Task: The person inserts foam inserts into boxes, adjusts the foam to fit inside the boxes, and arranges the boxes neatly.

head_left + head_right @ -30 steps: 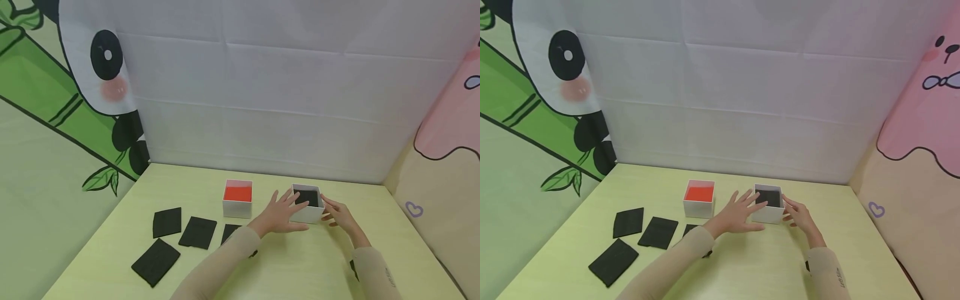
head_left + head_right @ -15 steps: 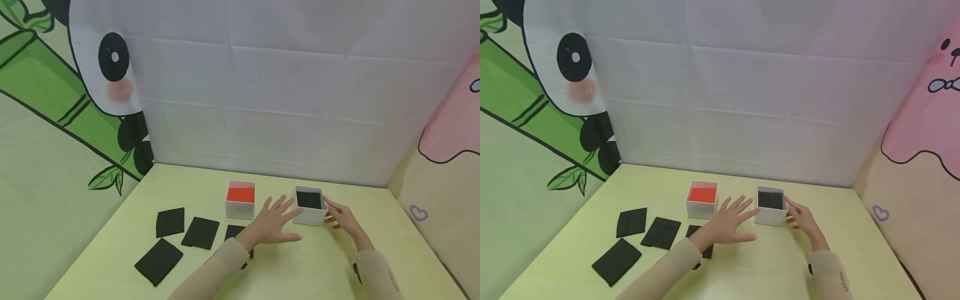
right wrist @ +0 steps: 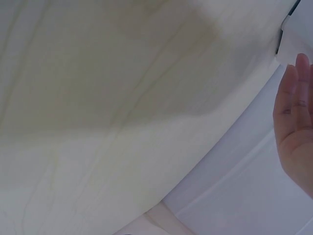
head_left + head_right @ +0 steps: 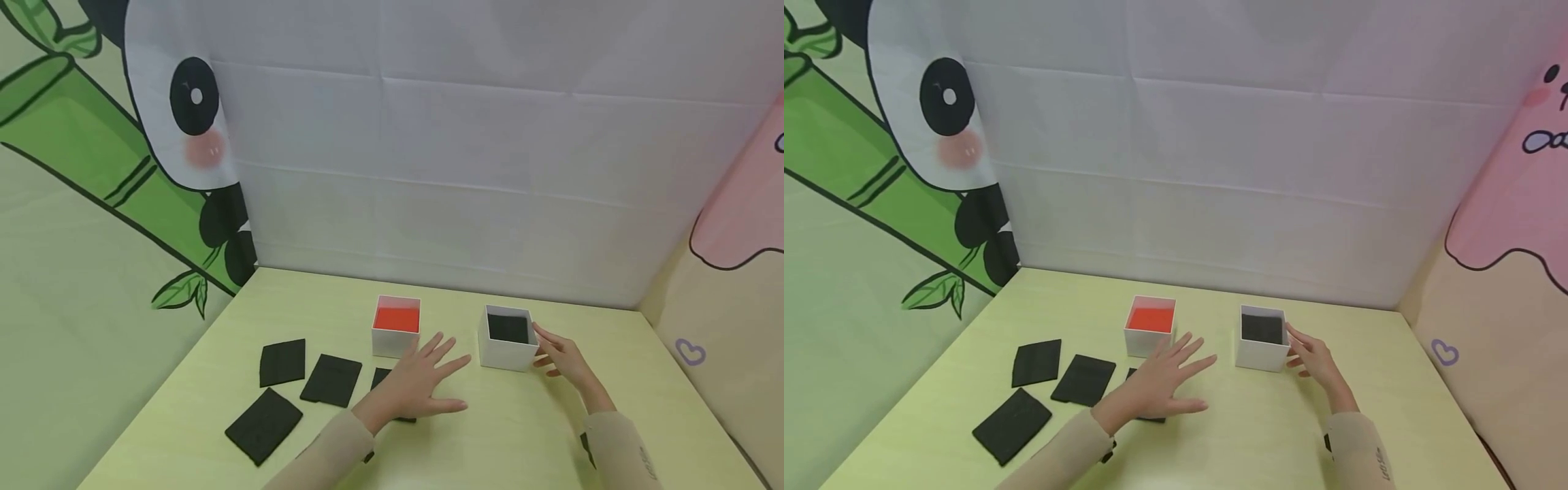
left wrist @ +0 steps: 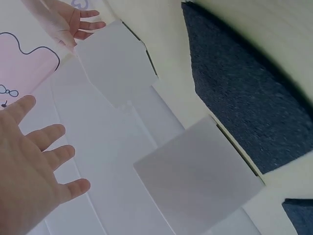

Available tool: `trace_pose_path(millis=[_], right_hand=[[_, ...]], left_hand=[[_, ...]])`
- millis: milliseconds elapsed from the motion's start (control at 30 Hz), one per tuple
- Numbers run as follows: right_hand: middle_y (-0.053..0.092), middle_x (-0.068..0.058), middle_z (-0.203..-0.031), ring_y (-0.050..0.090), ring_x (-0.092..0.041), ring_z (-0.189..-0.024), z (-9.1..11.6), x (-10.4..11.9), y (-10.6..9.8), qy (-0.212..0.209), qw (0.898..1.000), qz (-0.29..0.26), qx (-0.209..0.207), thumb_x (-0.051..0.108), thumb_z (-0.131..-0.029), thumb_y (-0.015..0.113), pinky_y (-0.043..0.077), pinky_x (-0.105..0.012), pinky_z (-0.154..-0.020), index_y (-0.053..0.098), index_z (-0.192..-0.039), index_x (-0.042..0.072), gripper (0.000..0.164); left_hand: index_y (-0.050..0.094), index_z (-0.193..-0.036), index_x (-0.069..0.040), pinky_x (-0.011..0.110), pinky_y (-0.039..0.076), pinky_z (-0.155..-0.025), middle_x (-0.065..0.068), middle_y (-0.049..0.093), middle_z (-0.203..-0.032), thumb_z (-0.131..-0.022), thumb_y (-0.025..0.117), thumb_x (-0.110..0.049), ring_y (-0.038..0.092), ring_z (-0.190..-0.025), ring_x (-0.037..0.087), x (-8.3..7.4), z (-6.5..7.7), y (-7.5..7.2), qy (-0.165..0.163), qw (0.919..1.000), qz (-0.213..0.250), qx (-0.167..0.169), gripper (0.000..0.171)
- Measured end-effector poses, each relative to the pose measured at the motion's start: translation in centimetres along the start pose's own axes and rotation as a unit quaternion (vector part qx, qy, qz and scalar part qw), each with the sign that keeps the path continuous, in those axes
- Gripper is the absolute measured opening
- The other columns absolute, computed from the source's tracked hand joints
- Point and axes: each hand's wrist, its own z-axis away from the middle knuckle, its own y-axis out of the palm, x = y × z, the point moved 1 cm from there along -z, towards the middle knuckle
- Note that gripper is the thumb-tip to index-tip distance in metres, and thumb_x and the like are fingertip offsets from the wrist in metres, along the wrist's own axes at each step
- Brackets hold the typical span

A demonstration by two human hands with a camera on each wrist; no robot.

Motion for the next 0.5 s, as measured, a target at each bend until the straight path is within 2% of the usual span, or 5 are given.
trace_pose_path(millis=[233,500], right_hand=[[0.061,-0.024,-0.089,0.061,-0.036,-0.078,0.0,0.0,0.0,0.006,1.000,0.000,-0.002,0.024,-0.096,0.043,0.048,-0.040,-0.055,0.028,-0.136,0.001,0.049],[0.061,-0.022,-0.089,0.061,-0.036,-0.078,0.0,-0.2,0.0,0.004,1.000,-0.001,-0.002,0.024,-0.096,0.042,0.049,-0.040,-0.056,0.029,-0.136,0.001,0.048]], left_hand=[[0.031,-0.140,-0.028,0.052,0.009,-0.101,0.004,0.025,-0.144,-0.084,0.033,-0.066,0.013,-0.133,0.028,0.5,2.3,-0.7,-0.016,0.9998,0.009,-0.012,0.068],[0.035,-0.139,-0.026,0.054,0.020,-0.097,0.006,0.033,-0.140,-0.083,0.032,-0.067,0.023,-0.130,0.027,1.5,4.3,-0.6,-0.036,0.9991,0.014,-0.019,0.069]])
